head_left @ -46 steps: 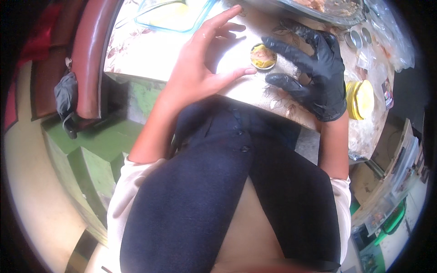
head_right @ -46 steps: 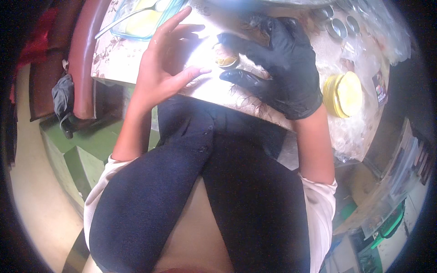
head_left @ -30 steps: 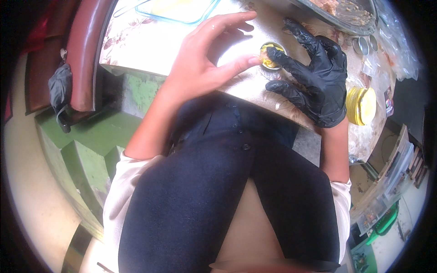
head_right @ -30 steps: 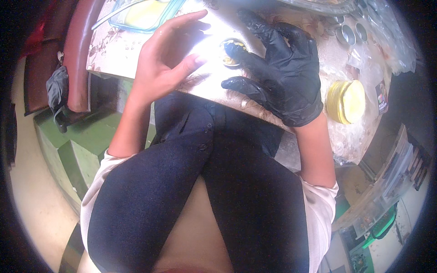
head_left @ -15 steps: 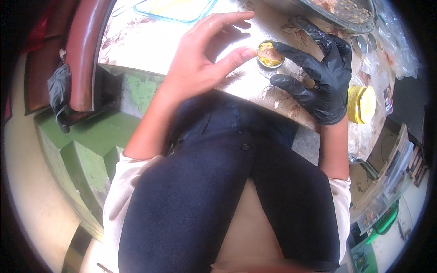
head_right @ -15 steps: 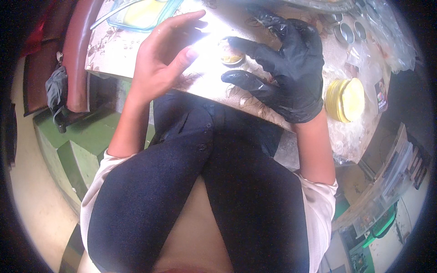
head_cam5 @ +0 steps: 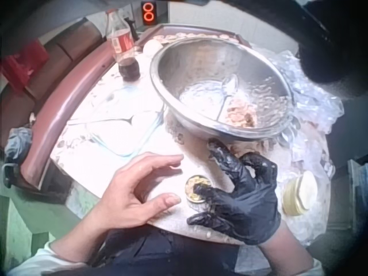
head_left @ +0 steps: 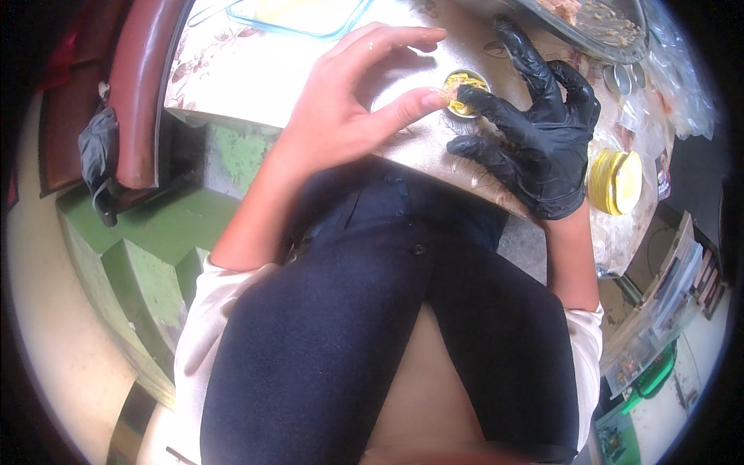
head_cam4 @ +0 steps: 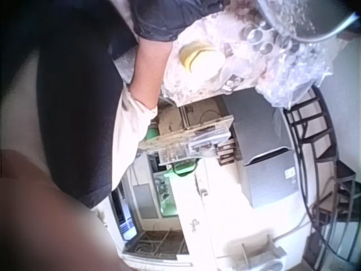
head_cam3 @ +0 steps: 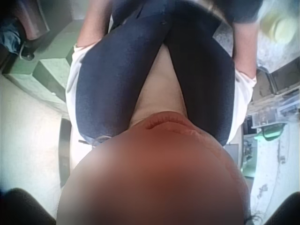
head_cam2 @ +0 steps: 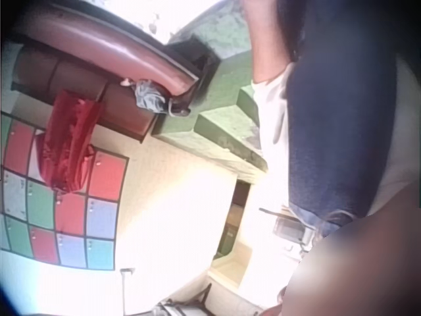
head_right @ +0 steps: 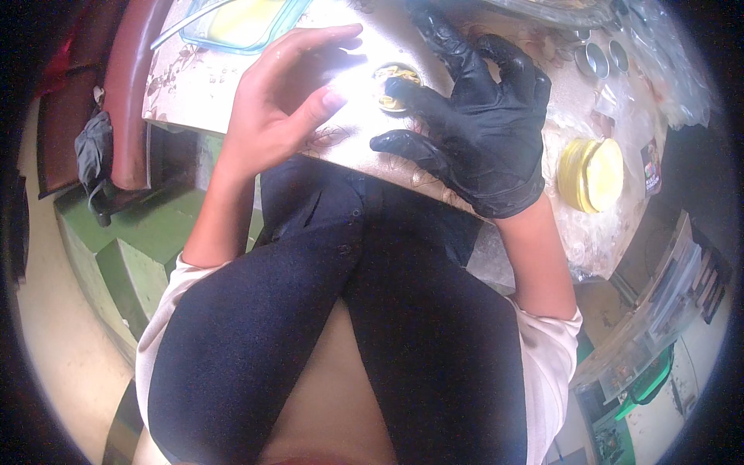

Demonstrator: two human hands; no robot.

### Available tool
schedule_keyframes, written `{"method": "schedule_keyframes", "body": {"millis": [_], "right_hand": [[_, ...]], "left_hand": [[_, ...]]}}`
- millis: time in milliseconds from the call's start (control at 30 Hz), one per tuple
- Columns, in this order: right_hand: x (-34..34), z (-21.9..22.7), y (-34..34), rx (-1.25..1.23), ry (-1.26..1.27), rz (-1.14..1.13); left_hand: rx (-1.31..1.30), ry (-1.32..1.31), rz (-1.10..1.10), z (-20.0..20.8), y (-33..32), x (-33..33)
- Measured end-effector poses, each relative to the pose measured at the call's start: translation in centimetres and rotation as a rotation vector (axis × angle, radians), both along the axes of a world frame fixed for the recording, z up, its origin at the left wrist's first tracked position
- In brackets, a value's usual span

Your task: The person scoops a brown filling from a metal bowl with a spoon and places it onto small yellow circular wrappers. They fold the wrappers over the filling to form small sealed parcels and set them aside on the table.

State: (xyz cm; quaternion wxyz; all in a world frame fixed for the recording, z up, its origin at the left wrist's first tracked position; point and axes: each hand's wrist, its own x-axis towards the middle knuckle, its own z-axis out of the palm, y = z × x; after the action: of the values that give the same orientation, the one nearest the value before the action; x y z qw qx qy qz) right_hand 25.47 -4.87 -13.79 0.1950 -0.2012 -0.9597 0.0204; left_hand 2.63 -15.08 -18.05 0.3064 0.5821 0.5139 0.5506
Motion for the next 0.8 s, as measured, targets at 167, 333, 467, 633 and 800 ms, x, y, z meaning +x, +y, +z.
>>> {"method": "schedule_keyframes", "body": {"millis": [167, 333, 467, 633, 800], "right_hand": [[0.09, -0.36, -0.03, -0.012, 0.041, -0.015], [-0.02, -0.91, 0.23, 0.038, 0.033, 0.03], [-0.03, -0.97, -0.09, 0.027, -0.008, 0.004], [-0.3, -0.83, -0.55, 0.019, -0.065, -0.051], [-0.39, -0.47, 0.11, -0.019, 0.025, -0.009]], "left_hand": [[-0.003, -0.011, 0.004, 0.05, 0.11, 0.06], [-0.004, -0.038, 0.003, 0.02, 0.12, 0.1], [-0.007, -0.03, -0.009, -0.01, 0.03, 0.01], [-0.001, -0.044, -0.019, -0.11, -0.02, -0.1], [0.01, -0.042, -0.013, -0.07, -0.02, -0.11]]}}
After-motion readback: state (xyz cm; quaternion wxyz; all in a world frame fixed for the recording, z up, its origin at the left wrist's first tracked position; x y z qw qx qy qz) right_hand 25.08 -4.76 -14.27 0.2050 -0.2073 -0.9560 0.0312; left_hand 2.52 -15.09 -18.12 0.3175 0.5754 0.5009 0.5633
